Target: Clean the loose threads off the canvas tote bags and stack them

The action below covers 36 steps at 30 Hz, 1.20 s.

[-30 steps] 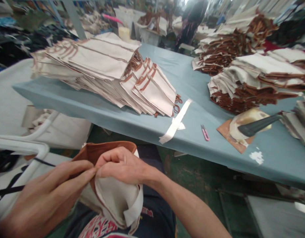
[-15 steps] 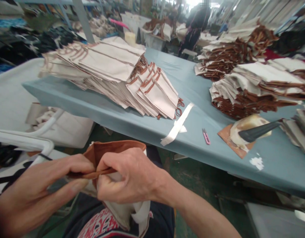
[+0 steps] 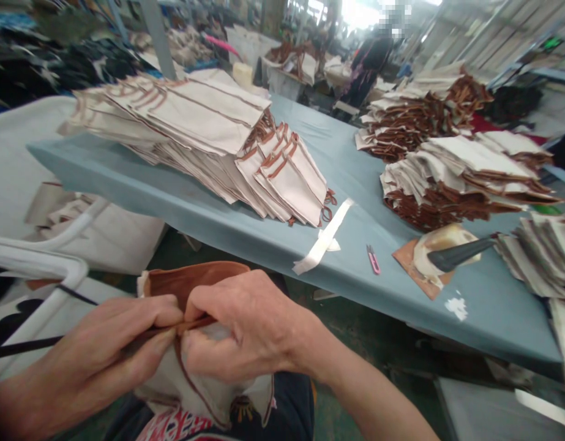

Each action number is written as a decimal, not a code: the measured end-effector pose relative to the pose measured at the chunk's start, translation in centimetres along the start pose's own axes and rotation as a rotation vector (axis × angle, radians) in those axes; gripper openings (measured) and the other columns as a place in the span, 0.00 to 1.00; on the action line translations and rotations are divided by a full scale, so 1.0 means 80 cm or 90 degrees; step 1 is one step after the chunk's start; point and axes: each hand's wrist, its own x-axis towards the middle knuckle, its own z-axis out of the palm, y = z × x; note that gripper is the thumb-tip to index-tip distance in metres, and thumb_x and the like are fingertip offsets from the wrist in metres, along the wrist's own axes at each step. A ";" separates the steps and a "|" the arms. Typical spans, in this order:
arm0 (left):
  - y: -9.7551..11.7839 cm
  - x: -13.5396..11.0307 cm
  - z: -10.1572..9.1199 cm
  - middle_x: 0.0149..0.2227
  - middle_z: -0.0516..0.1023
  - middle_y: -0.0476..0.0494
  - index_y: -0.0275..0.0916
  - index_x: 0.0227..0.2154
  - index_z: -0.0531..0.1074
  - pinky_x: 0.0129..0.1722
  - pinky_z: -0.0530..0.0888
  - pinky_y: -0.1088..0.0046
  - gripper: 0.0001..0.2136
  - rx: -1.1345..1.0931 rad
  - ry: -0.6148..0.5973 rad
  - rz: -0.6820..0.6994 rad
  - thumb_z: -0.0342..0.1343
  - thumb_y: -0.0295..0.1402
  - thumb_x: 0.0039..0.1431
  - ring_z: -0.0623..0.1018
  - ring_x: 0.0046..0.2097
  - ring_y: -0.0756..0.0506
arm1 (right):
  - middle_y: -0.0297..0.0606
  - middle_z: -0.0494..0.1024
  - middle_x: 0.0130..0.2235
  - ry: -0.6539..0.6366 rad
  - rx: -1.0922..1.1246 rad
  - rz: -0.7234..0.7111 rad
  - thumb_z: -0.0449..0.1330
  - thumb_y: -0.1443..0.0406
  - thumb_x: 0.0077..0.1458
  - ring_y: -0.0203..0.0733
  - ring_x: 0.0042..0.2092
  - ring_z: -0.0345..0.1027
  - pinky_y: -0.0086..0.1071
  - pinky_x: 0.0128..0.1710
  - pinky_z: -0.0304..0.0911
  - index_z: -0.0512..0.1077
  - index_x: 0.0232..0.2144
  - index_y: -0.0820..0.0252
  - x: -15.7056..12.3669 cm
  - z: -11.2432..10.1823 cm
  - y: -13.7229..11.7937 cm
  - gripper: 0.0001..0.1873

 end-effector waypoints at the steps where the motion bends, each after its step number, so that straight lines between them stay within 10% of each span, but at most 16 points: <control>1: 0.000 0.001 -0.001 0.31 0.78 0.58 0.46 0.40 0.74 0.35 0.69 0.73 0.11 -0.001 0.005 0.004 0.50 0.26 0.78 0.77 0.30 0.50 | 0.27 0.73 0.28 -0.021 -0.011 0.006 0.63 0.67 0.62 0.32 0.29 0.63 0.29 0.33 0.55 0.71 0.31 0.57 0.001 -0.005 -0.001 0.06; 5: 0.003 -0.004 -0.010 0.30 0.78 0.57 0.46 0.37 0.75 0.35 0.69 0.74 0.11 -0.006 0.019 -0.021 0.53 0.30 0.79 0.75 0.29 0.50 | 0.28 0.72 0.27 -0.068 0.034 -0.004 0.59 0.54 0.77 0.33 0.28 0.62 0.30 0.32 0.54 0.71 0.31 0.56 0.006 -0.007 0.004 0.21; 16: -0.013 0.013 -0.009 0.22 0.60 0.58 0.43 0.22 0.59 0.26 0.62 0.76 0.26 -0.307 0.031 -0.176 0.60 0.47 0.73 0.62 0.25 0.52 | 0.24 0.59 0.20 0.143 0.428 0.065 0.66 0.35 0.63 0.31 0.21 0.48 0.29 0.21 0.48 0.58 0.22 0.51 0.014 0.079 0.021 0.36; 25: -0.018 0.016 -0.022 0.26 0.65 0.56 0.41 0.27 0.67 0.29 0.64 0.75 0.26 -0.299 -0.019 -0.108 0.53 0.51 0.81 0.66 0.28 0.51 | 0.24 0.64 0.22 0.170 0.027 -0.201 0.61 0.69 0.64 0.32 0.23 0.53 0.30 0.27 0.54 0.62 0.27 0.52 0.012 0.032 0.020 0.15; 36: -0.020 0.018 -0.064 0.30 0.76 0.50 0.40 0.30 0.76 0.34 0.70 0.72 0.32 -0.276 -0.045 -0.179 0.41 0.55 0.83 0.71 0.31 0.47 | 0.26 0.60 0.23 0.212 0.129 0.013 0.61 0.57 0.71 0.35 0.24 0.49 0.31 0.26 0.49 0.61 0.24 0.53 -0.012 -0.003 0.040 0.22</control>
